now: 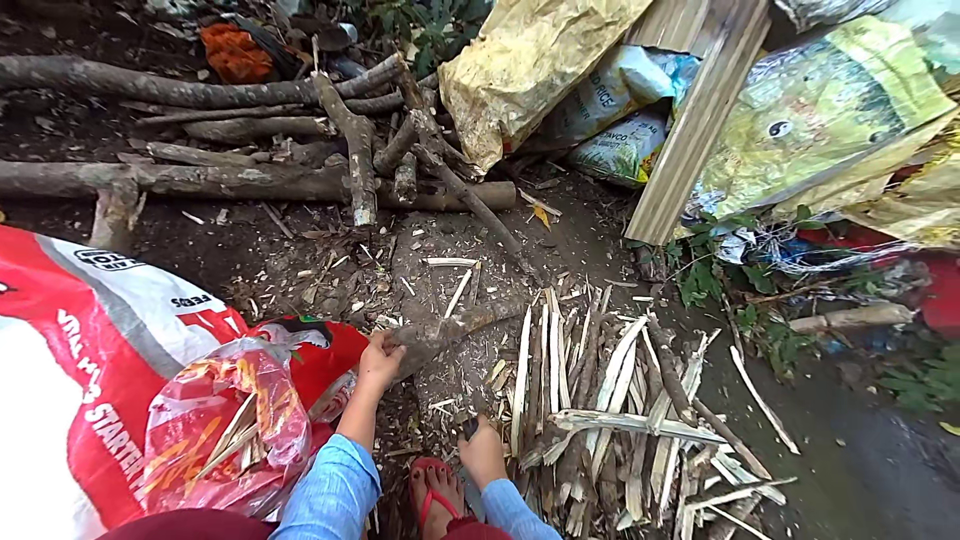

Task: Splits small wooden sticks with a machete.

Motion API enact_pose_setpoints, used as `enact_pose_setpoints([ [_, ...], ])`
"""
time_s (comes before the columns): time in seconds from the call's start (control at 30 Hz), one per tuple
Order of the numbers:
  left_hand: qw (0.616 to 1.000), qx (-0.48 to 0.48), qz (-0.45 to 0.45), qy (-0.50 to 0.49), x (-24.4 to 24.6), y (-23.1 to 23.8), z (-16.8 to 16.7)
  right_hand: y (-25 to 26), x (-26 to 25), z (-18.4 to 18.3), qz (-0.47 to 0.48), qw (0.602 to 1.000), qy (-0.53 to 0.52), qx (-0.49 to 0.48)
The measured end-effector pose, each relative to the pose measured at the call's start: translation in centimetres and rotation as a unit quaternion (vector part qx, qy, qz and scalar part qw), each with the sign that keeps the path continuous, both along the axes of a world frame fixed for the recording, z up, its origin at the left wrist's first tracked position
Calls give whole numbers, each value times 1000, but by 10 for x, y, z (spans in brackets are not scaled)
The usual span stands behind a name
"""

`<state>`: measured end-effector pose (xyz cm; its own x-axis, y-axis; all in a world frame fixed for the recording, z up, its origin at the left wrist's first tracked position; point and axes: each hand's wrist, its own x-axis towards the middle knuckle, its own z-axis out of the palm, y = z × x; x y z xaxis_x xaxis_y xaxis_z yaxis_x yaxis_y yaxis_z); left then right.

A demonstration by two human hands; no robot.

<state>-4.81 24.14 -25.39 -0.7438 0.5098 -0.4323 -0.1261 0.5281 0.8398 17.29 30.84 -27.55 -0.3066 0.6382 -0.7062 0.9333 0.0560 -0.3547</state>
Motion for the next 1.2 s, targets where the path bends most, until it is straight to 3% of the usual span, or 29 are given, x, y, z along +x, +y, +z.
enact_pose_setpoints([
  [0.2, 996, 48, -39, -69, 21, 16, 4, 1, 6, 4, -40, 996, 75, 0],
  [0.37, 998, 48, 17, -48, 13, 11, 7, 0, 9, 28, -87, 982, 158, 50],
  [0.43, 997, 47, 38, -43, 11, 11, 5, -1, 5, 22, -86, 985, 140, 57],
  [0.6, 998, 33, 0, -58, 23, 18, 0, 3, -4, -19, 15, 999, -36, -20],
  [0.7, 997, 23, -18, -74, 28, 26, -5, 1, -7, -26, 9, 999, -38, -22],
  [0.9, 995, 77, 41, -44, 26, 37, -26, 0, -7, -28, 4, 999, -30, -26],
  [1.0, 996, 66, 54, 10, 17, 44, -35, 0, -5, -30, -1, 999, -11, -34],
  [1.2, 997, 4, -46, 65, 0, 52, -15, 4, 14, -34, -85, 984, 138, -76],
])
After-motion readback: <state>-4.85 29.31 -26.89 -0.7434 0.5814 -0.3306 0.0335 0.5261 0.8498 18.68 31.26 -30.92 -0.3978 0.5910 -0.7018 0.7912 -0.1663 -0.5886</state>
